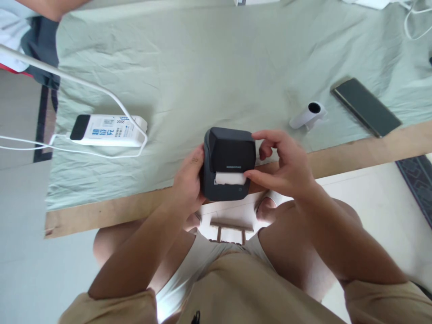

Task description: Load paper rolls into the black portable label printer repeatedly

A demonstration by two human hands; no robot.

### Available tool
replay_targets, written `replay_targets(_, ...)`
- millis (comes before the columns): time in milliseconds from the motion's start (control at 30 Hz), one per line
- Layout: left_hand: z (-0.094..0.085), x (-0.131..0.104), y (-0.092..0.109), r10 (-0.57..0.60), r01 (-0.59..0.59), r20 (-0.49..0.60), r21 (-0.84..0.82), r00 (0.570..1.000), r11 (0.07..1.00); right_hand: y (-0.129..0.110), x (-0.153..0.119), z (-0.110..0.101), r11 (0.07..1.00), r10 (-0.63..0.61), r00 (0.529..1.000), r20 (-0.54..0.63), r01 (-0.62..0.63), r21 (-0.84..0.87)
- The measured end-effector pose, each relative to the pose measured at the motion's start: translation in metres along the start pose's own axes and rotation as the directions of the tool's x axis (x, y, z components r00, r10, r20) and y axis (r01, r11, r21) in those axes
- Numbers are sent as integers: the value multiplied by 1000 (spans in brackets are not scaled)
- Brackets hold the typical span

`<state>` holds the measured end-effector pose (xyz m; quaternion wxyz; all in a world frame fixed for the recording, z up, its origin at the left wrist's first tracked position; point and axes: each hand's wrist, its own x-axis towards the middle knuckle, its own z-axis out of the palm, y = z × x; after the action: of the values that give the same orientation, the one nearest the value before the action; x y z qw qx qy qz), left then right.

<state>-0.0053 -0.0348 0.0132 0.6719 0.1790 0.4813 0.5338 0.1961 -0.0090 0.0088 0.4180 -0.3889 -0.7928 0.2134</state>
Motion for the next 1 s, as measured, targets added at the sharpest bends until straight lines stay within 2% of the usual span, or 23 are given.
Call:
replay_targets(100, -3, -1, -2, -46, 47, -23, 67, 999, 997, -7, 3, -1, 998, 39, 989, -140, -30, 62)
replay_targets(200, -7, -2, -5, -67, 72, -44, 134, 997, 988, -13, 7, 2, 982, 139, 935, -327, -88, 167)
replay_targets(267, -7, -2, -5, -61, 66, -42, 144, 997, 987, -15, 10, 5, 977, 148, 914, -378, -75, 201)
replay_targets(300, -7, -1, -5, -56, 61, -37, 138, 998, 989, -16, 12, 6, 983, 125, 921, -369, -65, 171)
replay_targets(400, -4, -1, -4, -36, 38, -21, 97, 999, 995, -18, 15, 9, 993, 8, 973, -233, -35, -114)
replay_targets(467, -2, 0, -4, -23, 25, -27, 73, 999, 997, -21, 18, 10, 948, -28, 995, -100, -6, -317)
replay_targets(567, 0, 0, -2, -42, 41, 1, 73, 999, 996, -27, 22, 8, 887, 55, 995, 89, -8, -461)
replay_targets(667, 1, -1, -1, -66, 57, 91, 102, 994, 993, -34, 27, 2, 865, 150, 964, 220, -20, -502)
replay_targets(733, 0, -1, -1, -63, 49, 114, 119, 992, 992, -37, 27, -4, 900, 170, 952, 255, -45, -434)
replay_targets(833, -1, -1, -2, -43, 34, 83, 112, 996, 993, -35, 25, -18, 977, 197, 947, 255, -170, -124)
replay_targets(867, -1, 0, -2, -43, 36, 69, 98, 997, 995, -31, 24, -22, 976, 204, 955, 217, -215, 26)
replay_targets(933, 0, 1, -2, -57, 54, 47, 55, 997, 997, -18, 22, -28, 914, 252, 965, 76, -263, 310)
replay_targets(1000, 2, 2, -1, -80, 79, 49, 3, 996, 997, 0, 20, -29, 831, 361, 930, -74, -285, 477)
